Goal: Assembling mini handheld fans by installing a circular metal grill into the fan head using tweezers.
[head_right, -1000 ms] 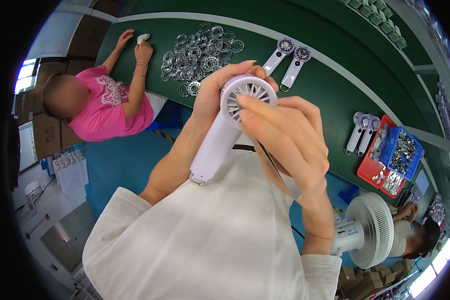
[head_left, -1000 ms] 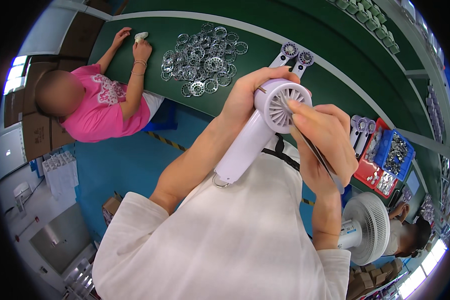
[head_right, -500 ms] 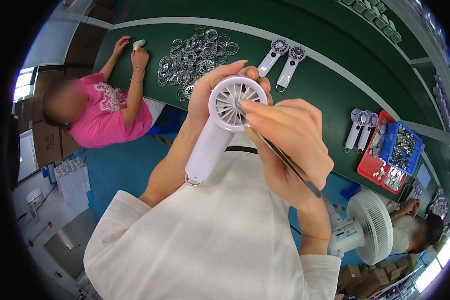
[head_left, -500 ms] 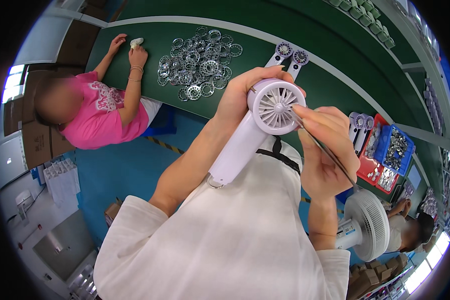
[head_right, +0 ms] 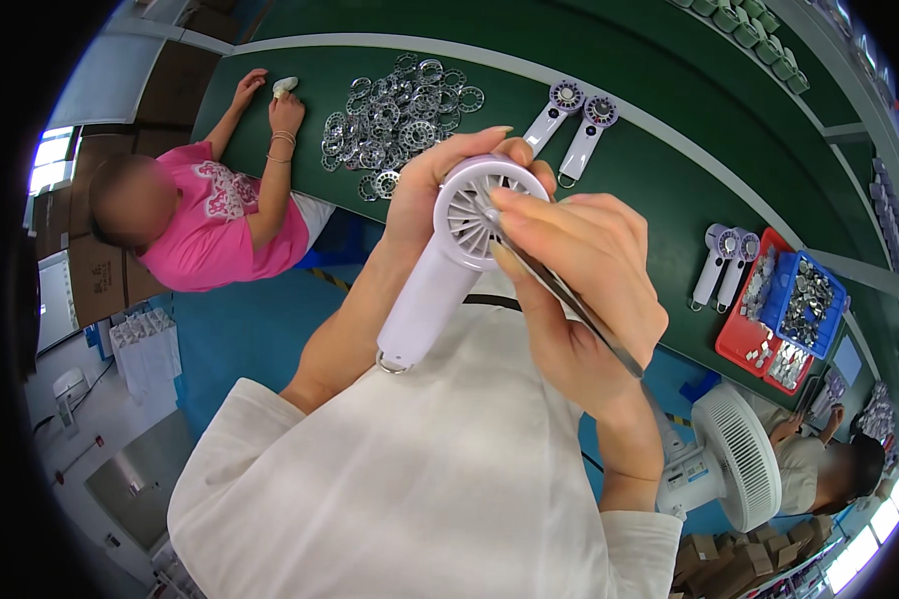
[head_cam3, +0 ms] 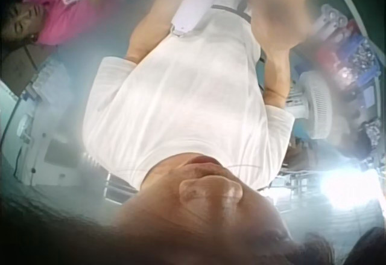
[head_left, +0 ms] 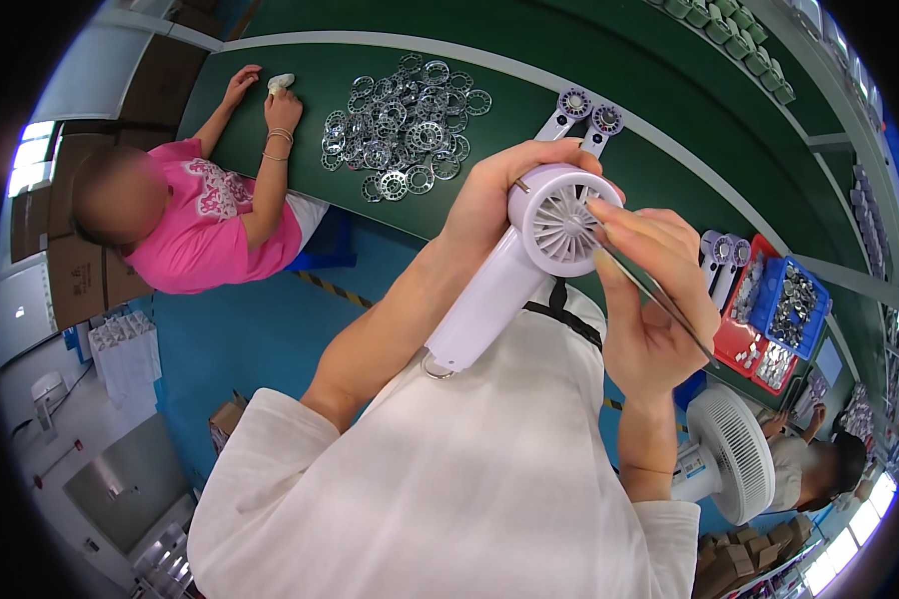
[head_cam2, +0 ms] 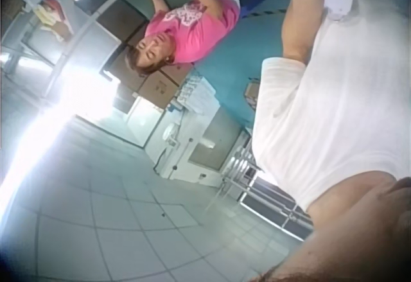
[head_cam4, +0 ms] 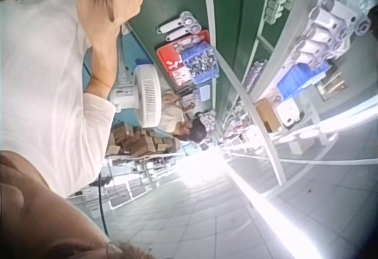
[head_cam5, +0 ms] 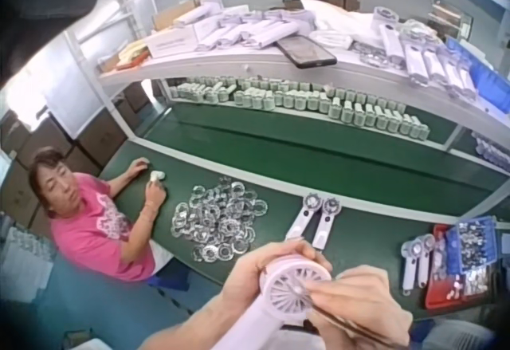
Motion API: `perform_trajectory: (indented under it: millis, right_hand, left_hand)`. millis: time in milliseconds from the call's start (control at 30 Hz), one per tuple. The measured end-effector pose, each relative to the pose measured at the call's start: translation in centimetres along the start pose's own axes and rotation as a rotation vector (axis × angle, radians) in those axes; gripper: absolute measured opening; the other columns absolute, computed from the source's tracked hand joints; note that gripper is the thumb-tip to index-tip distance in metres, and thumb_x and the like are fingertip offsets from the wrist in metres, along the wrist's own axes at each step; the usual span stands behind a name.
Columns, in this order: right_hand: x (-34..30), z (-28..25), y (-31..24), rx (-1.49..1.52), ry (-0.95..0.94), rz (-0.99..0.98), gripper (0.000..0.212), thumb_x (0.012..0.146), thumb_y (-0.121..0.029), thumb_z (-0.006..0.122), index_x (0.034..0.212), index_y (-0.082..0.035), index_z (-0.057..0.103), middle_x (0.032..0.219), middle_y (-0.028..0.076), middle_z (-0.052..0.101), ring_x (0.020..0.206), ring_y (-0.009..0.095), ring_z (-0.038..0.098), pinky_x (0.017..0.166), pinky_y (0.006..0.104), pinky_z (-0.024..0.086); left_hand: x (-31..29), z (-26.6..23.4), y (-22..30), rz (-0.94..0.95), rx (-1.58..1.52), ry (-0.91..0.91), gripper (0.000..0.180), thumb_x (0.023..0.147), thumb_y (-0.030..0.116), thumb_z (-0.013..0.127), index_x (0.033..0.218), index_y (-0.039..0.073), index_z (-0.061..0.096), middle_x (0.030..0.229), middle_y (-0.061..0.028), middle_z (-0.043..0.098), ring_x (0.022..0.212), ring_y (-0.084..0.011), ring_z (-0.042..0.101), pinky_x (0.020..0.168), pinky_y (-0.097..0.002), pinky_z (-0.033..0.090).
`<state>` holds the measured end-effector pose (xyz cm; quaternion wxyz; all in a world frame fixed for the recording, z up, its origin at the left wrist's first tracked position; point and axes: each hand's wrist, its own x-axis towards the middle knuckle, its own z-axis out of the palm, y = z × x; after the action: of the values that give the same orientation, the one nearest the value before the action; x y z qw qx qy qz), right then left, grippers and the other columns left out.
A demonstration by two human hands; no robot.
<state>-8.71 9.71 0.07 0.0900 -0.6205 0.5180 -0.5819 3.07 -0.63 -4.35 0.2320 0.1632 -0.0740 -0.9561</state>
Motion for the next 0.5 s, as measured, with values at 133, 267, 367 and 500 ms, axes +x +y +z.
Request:
perform_trajectory:
  millis: [133, 267, 367, 500]
  right_hand:
    - [0.2, 0.2, 0.1, -0.048, -0.017, -0.030, 0.024, 0.075, 0.006, 0.075, 0.097, -0.001, 0.068, 0.098, 0.010, 0.073, 0.084, 0.023, 0.065, 0.085, 0.0353, 0.048]
    - [0.5, 0.1, 0.2, -0.093, -0.041, -0.010, 0.023, 0.075, 0.006, 0.075, 0.096, -0.002, 0.070, 0.098, 0.007, 0.073, 0.084, 0.021, 0.064, 0.087, 0.0354, 0.046]
    - [1.0, -0.3, 0.0, -0.144, -0.088, 0.004, 0.022, 0.076, 0.005, 0.074, 0.096, -0.003, 0.070, 0.098, 0.006, 0.073, 0.085, 0.020, 0.065, 0.089, 0.0355, 0.045]
    - [1.2, -0.8, -0.5, -0.142, -0.158, 0.045, 0.013, 0.082, 0.001, 0.070, 0.095, -0.001, 0.069, 0.098, 0.010, 0.073, 0.090, 0.022, 0.067, 0.092, 0.0395, 0.046]
  left_hand:
    - [-0.1, 0.3, -0.1, 0.018, 0.063, 0.062, 0.026, 0.092, 0.026, 0.059, 0.094, 0.001, 0.066, 0.088, -0.0139, 0.070, 0.076, -0.0208, 0.068, 0.073, -0.0315, 0.056]
    - [0.2, 0.3, 0.0, 0.006, 0.046, 0.110, 0.024, 0.090, 0.025, 0.063, 0.094, 0.001, 0.066, 0.086, -0.0104, 0.069, 0.075, -0.0189, 0.068, 0.069, -0.0310, 0.056]
    - [0.2, 0.3, 0.0, -0.001, 0.027, 0.132, 0.024, 0.090, 0.025, 0.063, 0.093, 0.002, 0.066, 0.084, -0.0092, 0.068, 0.074, -0.0182, 0.068, 0.069, -0.0308, 0.056]
    - [0.0, 0.3, 0.1, -0.007, 0.031, 0.139, 0.023, 0.090, 0.025, 0.063, 0.093, 0.002, 0.066, 0.084, -0.0086, 0.068, 0.074, -0.0178, 0.068, 0.068, -0.0307, 0.057]
